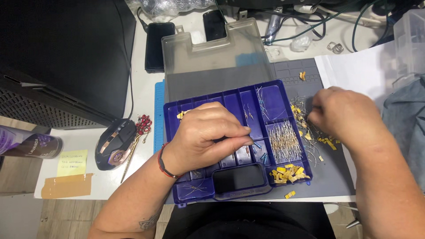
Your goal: The person repeatedly picks small yellow cylindrical components and thin metal wires from a blue compartmentalized tray, joins them by hand, and places the assembled units into a separate compartment. The process continues throughout the clip with consistent hand movements and no visible tools.
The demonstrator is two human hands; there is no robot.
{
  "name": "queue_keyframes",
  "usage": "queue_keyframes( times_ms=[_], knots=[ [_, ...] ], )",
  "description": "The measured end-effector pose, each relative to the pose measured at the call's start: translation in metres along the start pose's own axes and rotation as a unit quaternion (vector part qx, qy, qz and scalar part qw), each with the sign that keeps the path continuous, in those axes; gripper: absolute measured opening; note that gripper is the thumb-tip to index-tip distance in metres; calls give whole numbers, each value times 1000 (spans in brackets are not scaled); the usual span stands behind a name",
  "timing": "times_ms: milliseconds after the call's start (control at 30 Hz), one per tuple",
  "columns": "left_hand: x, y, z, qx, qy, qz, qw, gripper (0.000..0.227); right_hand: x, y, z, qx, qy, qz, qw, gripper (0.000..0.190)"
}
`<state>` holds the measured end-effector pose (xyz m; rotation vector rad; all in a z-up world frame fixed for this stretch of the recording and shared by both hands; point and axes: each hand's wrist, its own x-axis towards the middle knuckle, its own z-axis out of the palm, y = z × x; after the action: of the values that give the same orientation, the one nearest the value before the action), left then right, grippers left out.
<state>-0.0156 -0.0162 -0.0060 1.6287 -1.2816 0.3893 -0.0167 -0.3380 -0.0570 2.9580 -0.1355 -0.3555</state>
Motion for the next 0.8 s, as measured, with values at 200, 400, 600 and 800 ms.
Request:
queue_keyframes(
  times_ms=[200,400,600,800],
  knots=[
    [-3,-4,3,11,-29,-15,999,12,-23,11,4,158,267,-83,947,16],
    [-5,-2,8,43,-74,-32,996,22,-46,-28,1,304,360,-261,843,15],
    [-6,1,12,62,-104,-41,992,34,-61,-66,-13,313,386,-369,785,15],
    [-9,2,13,46,-112,-72,990,33,-64,-76,-11,231,435,-374,786,12]
  ],
)
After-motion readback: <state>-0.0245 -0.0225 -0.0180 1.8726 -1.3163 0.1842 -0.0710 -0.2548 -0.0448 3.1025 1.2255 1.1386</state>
